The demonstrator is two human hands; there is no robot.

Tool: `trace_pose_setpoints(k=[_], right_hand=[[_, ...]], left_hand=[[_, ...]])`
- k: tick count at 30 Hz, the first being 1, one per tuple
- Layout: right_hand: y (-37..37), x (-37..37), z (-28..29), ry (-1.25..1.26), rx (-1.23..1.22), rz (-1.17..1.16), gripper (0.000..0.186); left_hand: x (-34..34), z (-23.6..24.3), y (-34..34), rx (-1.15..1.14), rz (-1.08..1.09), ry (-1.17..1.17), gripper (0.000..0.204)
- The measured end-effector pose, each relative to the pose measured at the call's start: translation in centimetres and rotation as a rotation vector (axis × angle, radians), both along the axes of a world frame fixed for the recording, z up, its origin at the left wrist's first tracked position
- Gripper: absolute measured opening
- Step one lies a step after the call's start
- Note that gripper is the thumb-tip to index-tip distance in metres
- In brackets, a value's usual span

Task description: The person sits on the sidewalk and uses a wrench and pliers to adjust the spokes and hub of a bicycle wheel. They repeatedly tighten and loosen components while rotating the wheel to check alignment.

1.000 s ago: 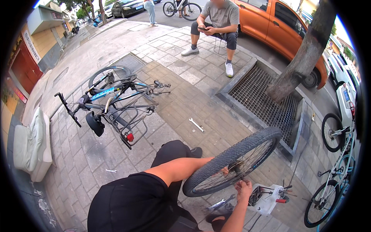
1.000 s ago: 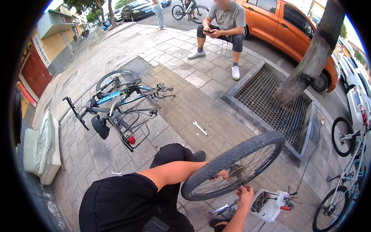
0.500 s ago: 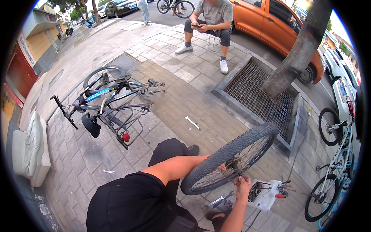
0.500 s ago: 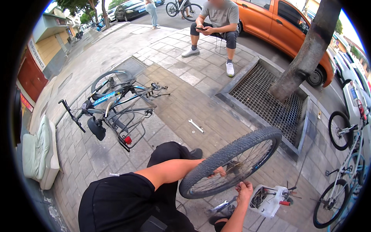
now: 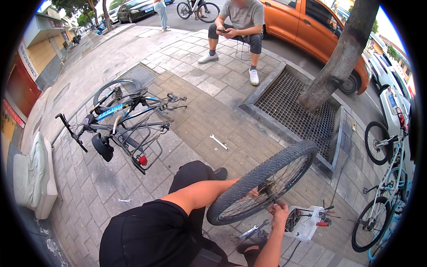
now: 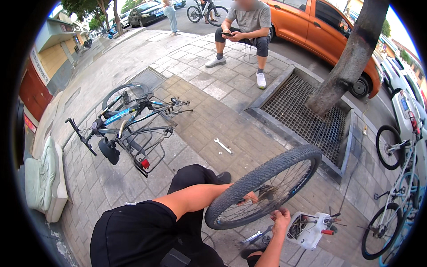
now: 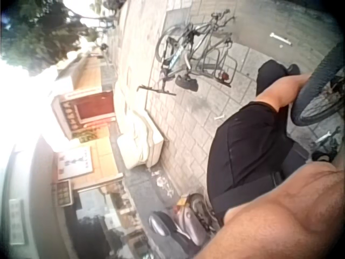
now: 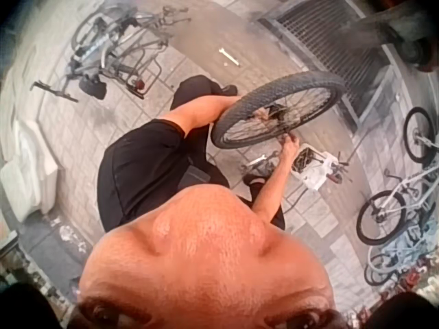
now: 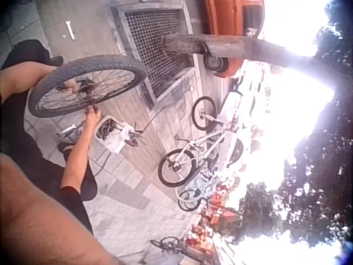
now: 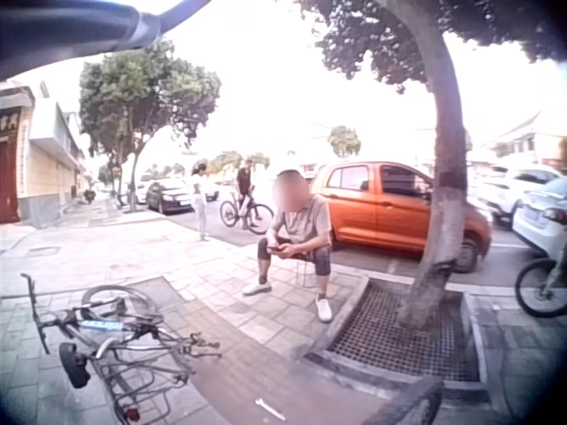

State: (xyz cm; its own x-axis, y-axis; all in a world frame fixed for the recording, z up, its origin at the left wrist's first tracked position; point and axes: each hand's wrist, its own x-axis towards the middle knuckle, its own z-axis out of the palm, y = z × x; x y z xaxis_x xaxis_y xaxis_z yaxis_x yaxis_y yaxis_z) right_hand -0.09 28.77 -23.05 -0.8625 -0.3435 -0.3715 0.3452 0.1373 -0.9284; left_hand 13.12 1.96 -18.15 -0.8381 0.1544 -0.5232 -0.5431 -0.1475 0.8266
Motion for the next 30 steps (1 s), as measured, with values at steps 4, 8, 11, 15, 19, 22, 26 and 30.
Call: trace_pose_setpoints(k=[4,8,11,15,19,22,26,30], right_hand=[[-1.0,0.6,3.4,-0.306,0.019,-0.083,0.026],[-0.5,0.1,2.8,-0.412,-0.004,-0.04,0.026],[-0.3,-0.2,1.5,-0.344,-0.057,-0.025,0.026],[-0.2,0.4,1.5,-0.148,-0.025,-0.018,0.027],[-1.1,0.9,3.4,-0.239,0.025,-0.061,0.027],[-0.9,0.6,4.6,-0.342,0.154,-0.012,0.03],[-0.6,0.1,3.1,-0.356,0.09,0.025,0.031],[-0.2,0.4,0.7,-0.093,0.027,0.011,0.028]], left_hand=[[0.6,-0.2,-0.3,-0.018,-0.006,0.021,0.038],[0.6,0.9,-0.1,-0.014,-0.015,0.042,0.039],[0.7,2.4,0.0,0.006,0.007,-0.007,0.033],[1.2,4.1,-0.2,0.042,0.044,-0.02,0.023],[1.5,2.2,-0.7,0.055,0.016,0.021,0.024],[1.3,2.0,-0.8,0.083,0.001,0.046,0.026],[1.3,1.8,-0.7,0.093,0.021,0.034,0.026],[1.0,1.8,-0.6,0.089,0.007,0.028,0.027]])
